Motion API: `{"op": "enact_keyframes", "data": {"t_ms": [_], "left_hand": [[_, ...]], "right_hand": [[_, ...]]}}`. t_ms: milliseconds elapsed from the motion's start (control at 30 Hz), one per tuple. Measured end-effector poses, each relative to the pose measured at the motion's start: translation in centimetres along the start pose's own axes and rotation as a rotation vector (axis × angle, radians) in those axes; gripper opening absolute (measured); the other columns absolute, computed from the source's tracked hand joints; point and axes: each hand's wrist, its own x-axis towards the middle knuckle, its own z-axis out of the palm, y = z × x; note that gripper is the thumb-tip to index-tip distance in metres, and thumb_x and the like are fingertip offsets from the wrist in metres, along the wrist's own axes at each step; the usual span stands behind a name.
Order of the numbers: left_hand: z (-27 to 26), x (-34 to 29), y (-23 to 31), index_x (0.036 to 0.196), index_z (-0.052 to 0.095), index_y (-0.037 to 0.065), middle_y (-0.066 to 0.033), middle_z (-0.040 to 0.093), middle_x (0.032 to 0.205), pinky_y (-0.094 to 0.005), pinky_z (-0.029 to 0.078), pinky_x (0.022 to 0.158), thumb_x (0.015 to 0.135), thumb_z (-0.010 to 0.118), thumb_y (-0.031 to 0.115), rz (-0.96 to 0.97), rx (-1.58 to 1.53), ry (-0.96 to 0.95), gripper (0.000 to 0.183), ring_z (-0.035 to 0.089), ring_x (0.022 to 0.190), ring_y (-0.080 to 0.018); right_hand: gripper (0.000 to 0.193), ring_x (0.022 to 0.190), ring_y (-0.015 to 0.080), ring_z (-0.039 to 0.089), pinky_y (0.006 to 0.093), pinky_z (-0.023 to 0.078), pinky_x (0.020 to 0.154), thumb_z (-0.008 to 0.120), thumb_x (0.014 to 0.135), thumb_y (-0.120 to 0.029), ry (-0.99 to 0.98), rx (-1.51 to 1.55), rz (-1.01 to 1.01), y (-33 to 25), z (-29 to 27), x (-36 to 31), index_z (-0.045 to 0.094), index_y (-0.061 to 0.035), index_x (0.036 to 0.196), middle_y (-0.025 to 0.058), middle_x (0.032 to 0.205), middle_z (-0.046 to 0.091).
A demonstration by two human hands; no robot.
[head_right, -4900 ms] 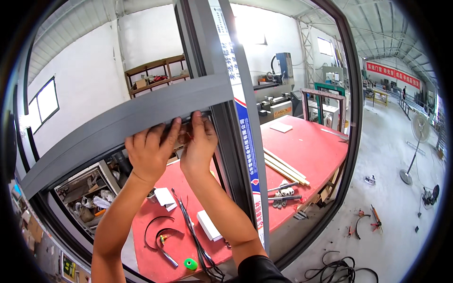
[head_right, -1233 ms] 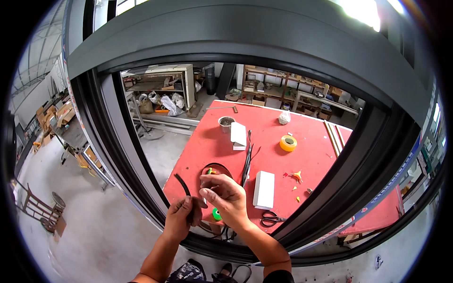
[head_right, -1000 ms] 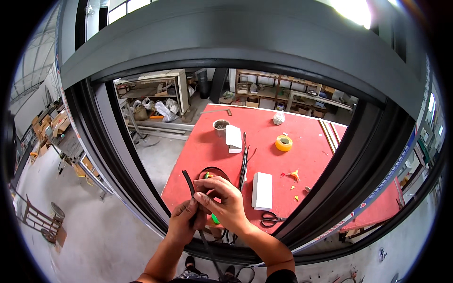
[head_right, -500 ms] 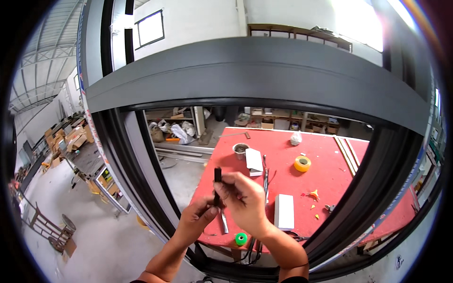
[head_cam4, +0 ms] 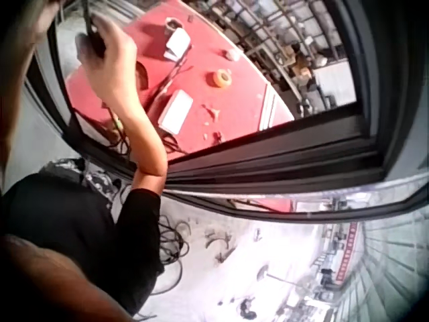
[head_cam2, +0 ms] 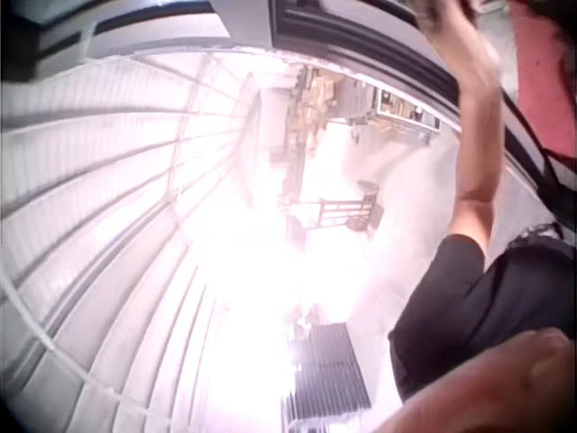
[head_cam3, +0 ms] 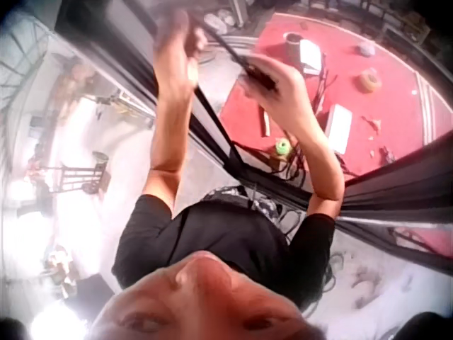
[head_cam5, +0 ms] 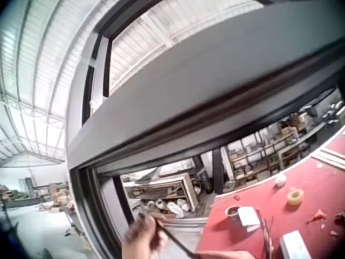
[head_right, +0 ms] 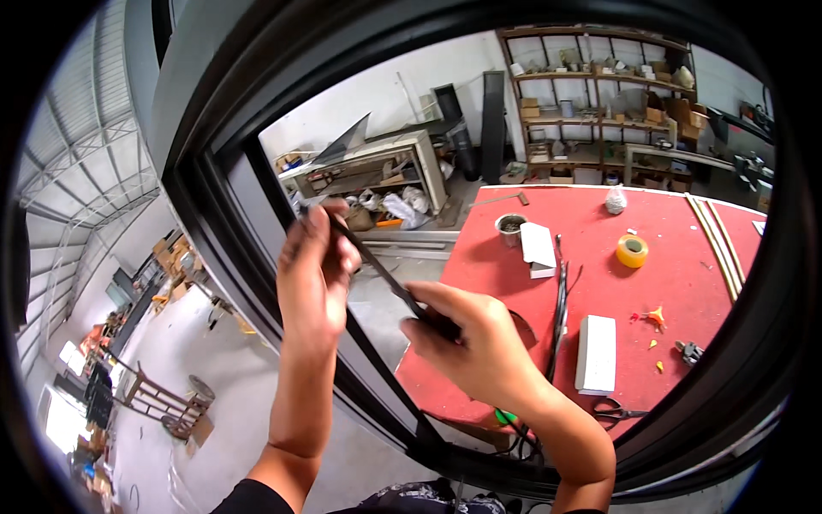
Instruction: The person installs a black rubber seal into the grooves of a metal window frame. They pull the seal from a coil on the floor, press it into the frame tracks by hand, and use scissors to cut the seal to length at the corners.
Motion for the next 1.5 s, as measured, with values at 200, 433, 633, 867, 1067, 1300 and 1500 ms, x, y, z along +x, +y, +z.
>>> {"op": "enact_keyframes", "data": {"t_ms": [200,433,633,867,1067,1300,1500], "left_hand": [[-1.0,7.6,2.7,0.098,0.062,-0.004,-0.0047,0.059,0.076,-0.0220,0.042,0.054,0.090,0.063,0.022,0.110,-0.031,-0.033,0.027,0.054,0.064,-0.0100],[-1.9,11.0,2.5,0.095,0.062,0.002,-0.0044,0.061,0.083,-0.0239,0.041,0.057,0.091,0.061,0.018,0.199,-0.249,-0.074,0.016,0.052,0.068,-0.0124],[-1.2,12.7,1.2,0.091,0.060,0.004,-0.0045,0.058,0.075,-0.0243,0.041,0.053,0.091,0.061,0.016,0.115,-0.371,0.093,0.012,0.051,0.064,-0.0132],[0.4,12.1,0.8,0.086,0.055,0.002,-0.0056,0.056,0.068,-0.0248,0.040,0.049,0.091,0.060,0.012,0.260,-0.394,0.181,0.012,0.049,0.056,-0.0124],[1.0,12.0,0.6,0.079,0.055,0.003,-0.0035,0.056,0.067,-0.0223,0.040,0.049,0.090,0.062,0.018,0.380,-0.293,0.221,0.020,0.050,0.056,-0.0103],[1.5,12.0,1.9,0.080,0.056,0.004,-0.0035,0.056,0.070,-0.0233,0.041,0.049,0.089,0.062,0.018,0.249,-0.350,0.224,0.017,0.051,0.057,-0.0110],[1.5,12.6,1.7,0.105,0.055,-0.002,-0.0138,0.063,0.098,-0.0337,0.053,0.068,0.095,0.043,0.008,0.176,-0.528,0.122,0.019,0.062,0.086,-0.0225]], "right_hand": [[0.045,0.061,0.0043,0.051,0.0191,0.040,0.052,0.058,0.085,0.004,-0.111,0.409,0.304,-0.3,-4.2,-3.1,0.047,0.0014,0.129,0.0044,0.072,0.062],[0.048,0.052,0.0094,0.054,0.0196,0.039,0.044,0.062,0.085,-0.007,-0.051,0.718,0.264,-0.9,-6.4,-3.2,0.046,0.0082,0.127,0.0155,0.075,0.065],[0.062,0.041,0.0136,0.052,0.0220,0.037,0.034,0.064,0.085,-0.013,0.036,0.756,0.076,-2.4,-7.0,-2.1,0.033,0.0062,0.134,0.0234,0.074,0.064],[0.057,0.042,0.0111,0.054,0.0181,0.034,0.031,0.064,0.085,-0.016,0.073,0.616,0.025,-3.9,-7.9,-1.5,0.034,0.0067,0.128,0.0197,0.069,0.063],[0.055,0.038,0.0076,0.045,0.0172,0.032,0.031,0.064,0.086,-0.017,0.079,0.528,0.014,-4.7,-7.4,-1.4,0.037,0.0052,0.128,0.0149,0.067,0.061],[0.052,0.036,0.0060,0.040,0.0175,0.027,0.031,0.061,0.087,-0.017,0.065,0.462,-0.002,-6.3,-7.1,-1.6,0.038,0.0037,0.129,0.0128,0.066,0.060],[0.052,0.037,0.0049,0.040,0.0174,0.027,0.031,0.060,0.087,-0.016,0.136,0.402,0.017,-6.8,-6.6,-2.0,0.039,0.0049,0.130,0.0114,0.068,0.060]]}}
